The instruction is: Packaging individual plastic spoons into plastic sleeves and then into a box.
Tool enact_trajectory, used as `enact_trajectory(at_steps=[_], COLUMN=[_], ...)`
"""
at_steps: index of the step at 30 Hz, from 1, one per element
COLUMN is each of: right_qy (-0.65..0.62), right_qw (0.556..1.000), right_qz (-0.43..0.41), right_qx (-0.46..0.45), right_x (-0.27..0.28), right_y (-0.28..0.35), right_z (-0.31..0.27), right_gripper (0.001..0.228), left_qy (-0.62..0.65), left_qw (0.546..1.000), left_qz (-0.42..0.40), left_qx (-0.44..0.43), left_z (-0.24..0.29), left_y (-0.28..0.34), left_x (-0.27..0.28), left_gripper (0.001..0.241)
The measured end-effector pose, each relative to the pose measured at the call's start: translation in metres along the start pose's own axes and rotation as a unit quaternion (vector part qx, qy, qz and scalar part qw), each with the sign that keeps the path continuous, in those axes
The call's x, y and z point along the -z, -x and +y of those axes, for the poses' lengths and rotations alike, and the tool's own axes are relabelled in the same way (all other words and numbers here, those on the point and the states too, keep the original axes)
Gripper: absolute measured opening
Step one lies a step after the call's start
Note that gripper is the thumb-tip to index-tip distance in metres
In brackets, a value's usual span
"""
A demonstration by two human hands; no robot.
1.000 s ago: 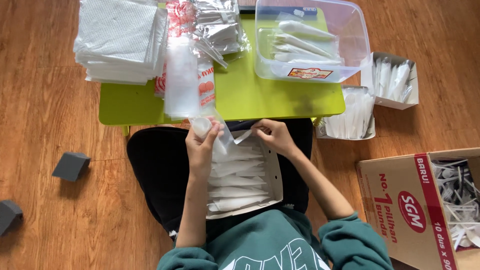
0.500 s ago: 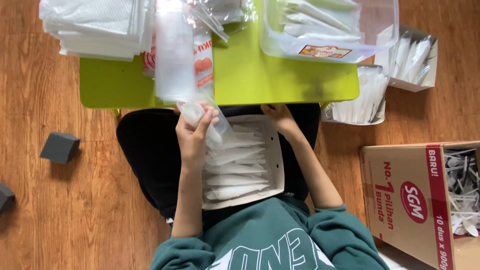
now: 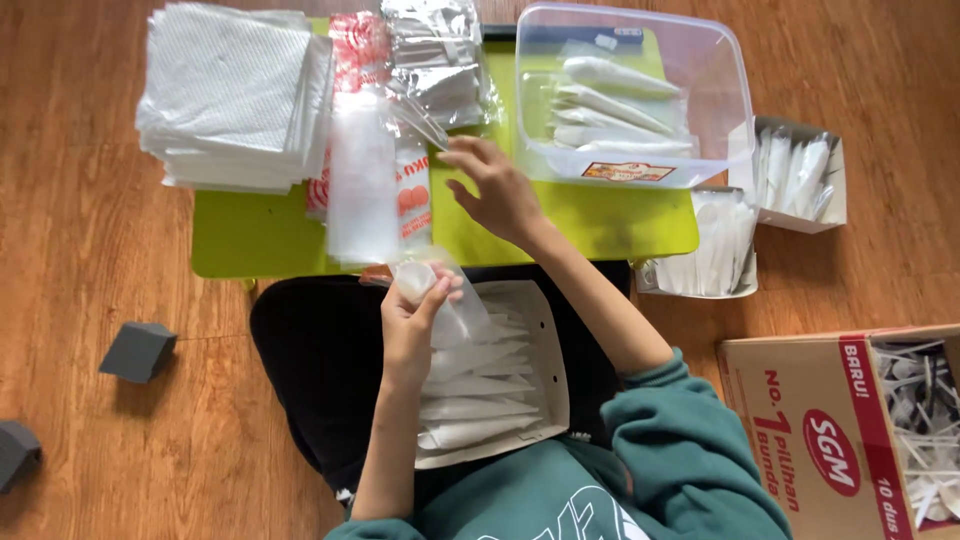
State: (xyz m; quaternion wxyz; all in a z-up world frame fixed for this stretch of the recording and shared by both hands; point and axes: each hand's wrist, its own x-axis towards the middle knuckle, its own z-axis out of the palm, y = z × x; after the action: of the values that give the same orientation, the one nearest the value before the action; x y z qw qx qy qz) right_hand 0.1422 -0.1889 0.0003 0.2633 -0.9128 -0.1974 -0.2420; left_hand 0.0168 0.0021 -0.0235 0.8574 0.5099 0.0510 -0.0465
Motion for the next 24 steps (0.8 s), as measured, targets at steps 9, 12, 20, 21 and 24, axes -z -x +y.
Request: enact_trajectory(at_steps=[9,12,20,21,24], right_qy=[0.16,0.218,0.252,0.264,0.283], right_qw=[0.987,0.969,0.953,0.948,0.937], right_qz=[0.005,0.096,0.152,0.16,0.182], right_qx=[0.008,0.061,0.075,0.079,0.089], right_x=[-0.064,-0.064,-0.057,-0.056,-0.048], right_y=[-0.032,-0.029,-0.026,-0.025,-0.02], right_z=[0.032,0.034,0.039,0.039,0.031], right_gripper=[0.041,0.029,0.028,0.03,0.024], left_qy=[0.009,0.003,0.003,0.004,0.004], left_qw=[1.0,1.0,1.0,1.0,1.0], left_qz=[0.015,0.004,0.006,0.004,0.001], left_qx=[0.006,0.007,0.003,0.002,0.008], left_z=[-0.005,-0.003,-0.002,-0.003,0.003], left_y=[-0.009,-0.011,-0.013,-0.014,-0.012], left_x=[0.007,0.008,0.005,0.006,0.003], left_gripper=[0.037,0.036,0.036,0.036,0.035])
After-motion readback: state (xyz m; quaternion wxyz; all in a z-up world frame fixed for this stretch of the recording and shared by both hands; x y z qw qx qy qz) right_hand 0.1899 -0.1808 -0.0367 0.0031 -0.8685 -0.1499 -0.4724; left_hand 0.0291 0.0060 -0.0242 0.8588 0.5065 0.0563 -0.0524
